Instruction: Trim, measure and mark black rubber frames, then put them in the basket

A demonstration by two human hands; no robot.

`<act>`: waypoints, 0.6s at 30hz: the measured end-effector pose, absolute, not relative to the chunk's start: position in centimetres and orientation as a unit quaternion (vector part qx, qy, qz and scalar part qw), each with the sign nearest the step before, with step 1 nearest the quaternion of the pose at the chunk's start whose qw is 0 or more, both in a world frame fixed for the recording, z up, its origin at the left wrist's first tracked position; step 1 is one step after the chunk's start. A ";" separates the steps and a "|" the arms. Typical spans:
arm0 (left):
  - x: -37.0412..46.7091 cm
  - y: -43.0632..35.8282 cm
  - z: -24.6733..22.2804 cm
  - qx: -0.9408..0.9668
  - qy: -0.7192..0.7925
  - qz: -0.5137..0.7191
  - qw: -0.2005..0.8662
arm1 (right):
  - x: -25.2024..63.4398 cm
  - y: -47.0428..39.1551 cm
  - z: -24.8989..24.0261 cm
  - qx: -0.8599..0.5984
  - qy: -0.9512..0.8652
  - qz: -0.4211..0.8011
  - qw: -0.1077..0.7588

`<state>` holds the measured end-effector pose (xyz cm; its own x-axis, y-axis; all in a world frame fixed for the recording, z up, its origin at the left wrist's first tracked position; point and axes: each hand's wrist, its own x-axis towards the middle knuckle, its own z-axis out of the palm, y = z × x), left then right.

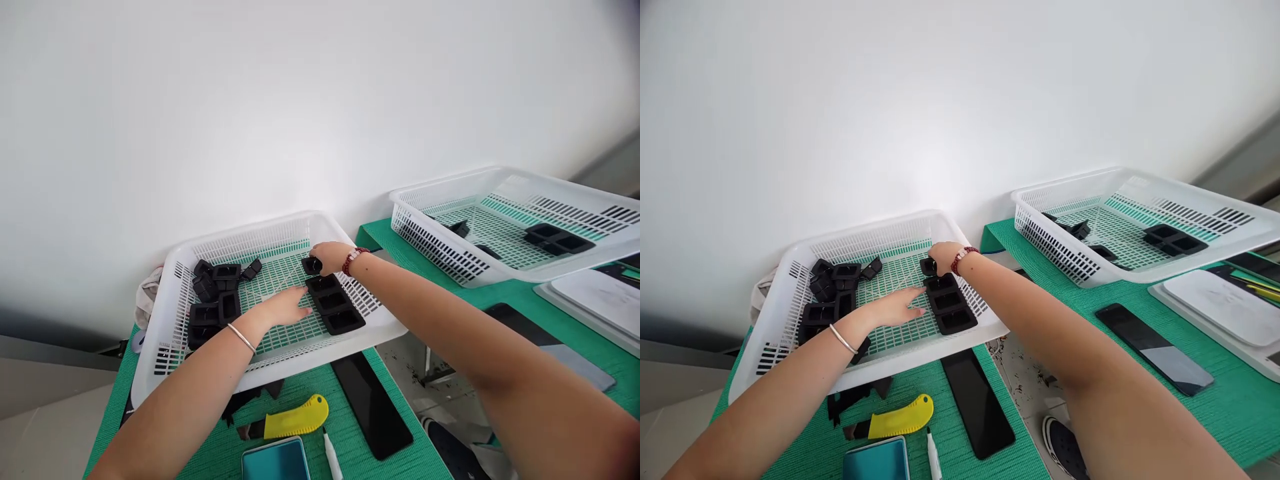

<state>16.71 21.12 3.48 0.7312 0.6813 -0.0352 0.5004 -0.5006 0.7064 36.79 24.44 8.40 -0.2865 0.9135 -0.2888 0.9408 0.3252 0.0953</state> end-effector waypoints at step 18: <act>17.5 19.4 7.0 0.888 0.280 -0.152 0.333 | 37.1 24.9 7.5 0.579 0.790 -0.072 0.185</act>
<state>17.48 19.42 6.97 0.7975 0.3954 -0.4557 0.5975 -0.6222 0.5058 37.11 24.88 7.51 -0.2598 0.8894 -0.3761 0.9425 0.3183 0.1017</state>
